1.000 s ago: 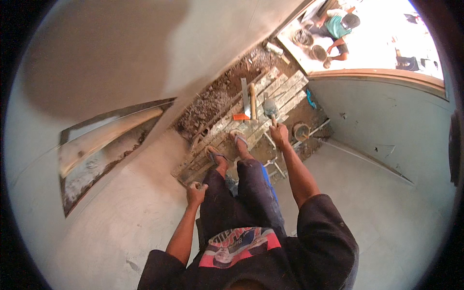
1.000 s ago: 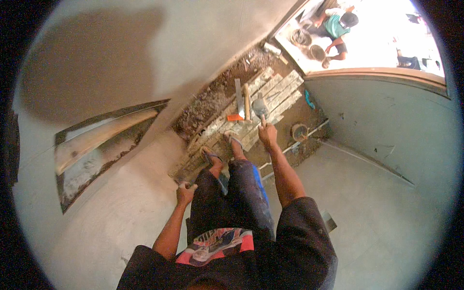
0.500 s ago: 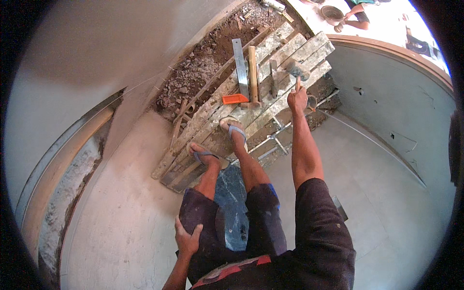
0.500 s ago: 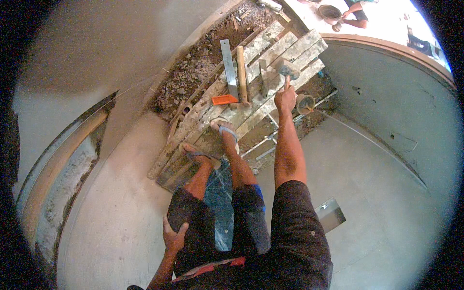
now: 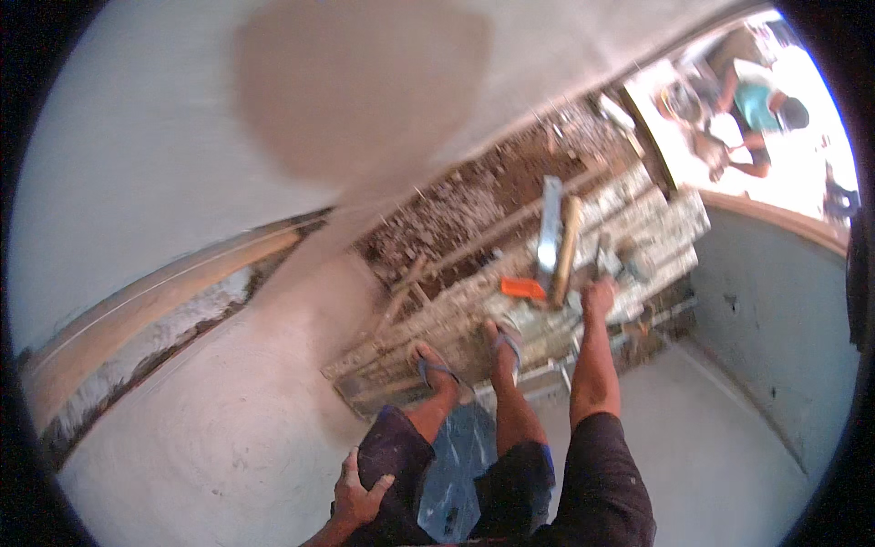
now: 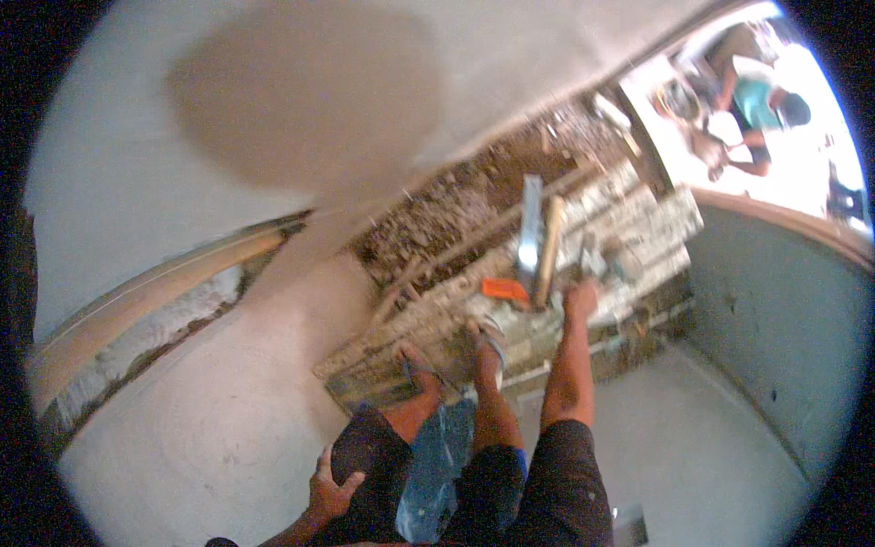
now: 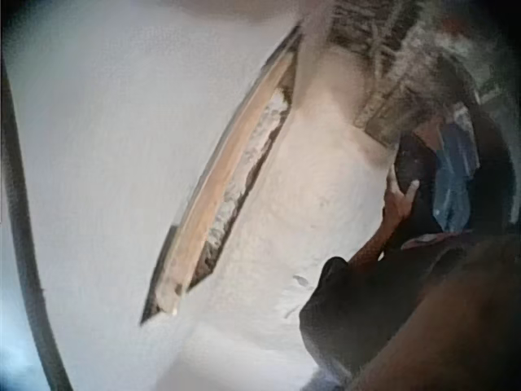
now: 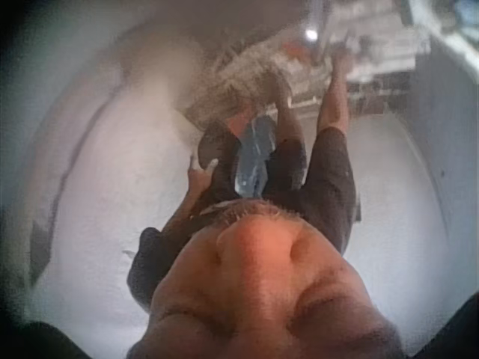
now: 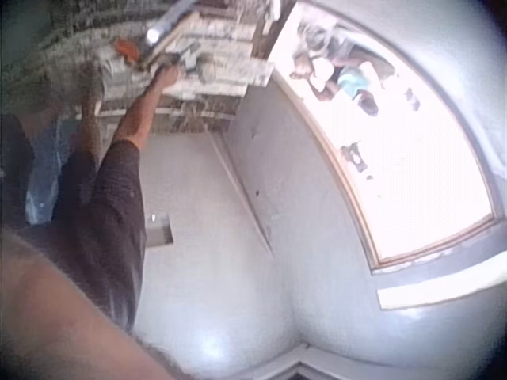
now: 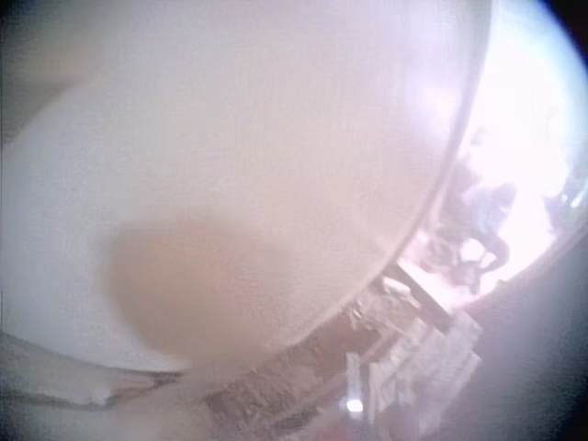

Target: The person secures a section of wall board using a mallet and then applies plaster to the seams and edges using a putty knife.

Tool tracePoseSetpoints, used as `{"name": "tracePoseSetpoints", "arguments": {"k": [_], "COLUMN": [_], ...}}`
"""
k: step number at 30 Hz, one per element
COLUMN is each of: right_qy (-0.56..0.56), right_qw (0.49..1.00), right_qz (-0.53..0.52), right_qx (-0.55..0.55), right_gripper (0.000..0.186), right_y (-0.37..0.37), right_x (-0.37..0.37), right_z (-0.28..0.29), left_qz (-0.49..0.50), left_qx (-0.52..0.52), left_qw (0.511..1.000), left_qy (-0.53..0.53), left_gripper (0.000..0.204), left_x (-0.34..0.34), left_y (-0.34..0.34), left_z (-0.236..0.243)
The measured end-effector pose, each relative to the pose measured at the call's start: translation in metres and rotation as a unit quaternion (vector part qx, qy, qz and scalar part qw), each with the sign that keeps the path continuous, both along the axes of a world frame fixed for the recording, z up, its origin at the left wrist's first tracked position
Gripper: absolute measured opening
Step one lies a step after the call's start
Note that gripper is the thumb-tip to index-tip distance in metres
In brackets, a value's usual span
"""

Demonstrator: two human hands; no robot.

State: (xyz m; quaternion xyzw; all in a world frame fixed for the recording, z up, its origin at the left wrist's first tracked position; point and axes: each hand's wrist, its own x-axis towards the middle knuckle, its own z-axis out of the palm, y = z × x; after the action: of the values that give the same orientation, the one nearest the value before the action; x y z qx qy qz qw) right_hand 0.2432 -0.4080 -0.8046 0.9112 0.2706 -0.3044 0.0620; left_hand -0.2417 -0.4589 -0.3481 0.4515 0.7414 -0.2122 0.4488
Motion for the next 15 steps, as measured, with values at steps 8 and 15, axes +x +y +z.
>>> {"name": "tracePoseSetpoints", "arguments": {"k": [8,15], "right_qy": [-0.253,0.226], "right_qw": [0.923,0.909], "right_qz": [0.155,-0.005], "right_qx": [0.244,0.350], "right_gripper": [0.043,0.040], "right_y": [0.017,0.024], "right_x": [0.084,-0.045], "right_z": [0.077,0.335], "left_qz": [0.053,0.065], "left_qx": [0.091,0.393], "left_qw": [0.993,0.916], "left_qy": [-0.056,-0.052], "left_gripper": [0.070,0.055], "left_x": [0.002,-0.036], "left_y": [-0.011,0.054], "left_z": [-0.002,0.127]}}
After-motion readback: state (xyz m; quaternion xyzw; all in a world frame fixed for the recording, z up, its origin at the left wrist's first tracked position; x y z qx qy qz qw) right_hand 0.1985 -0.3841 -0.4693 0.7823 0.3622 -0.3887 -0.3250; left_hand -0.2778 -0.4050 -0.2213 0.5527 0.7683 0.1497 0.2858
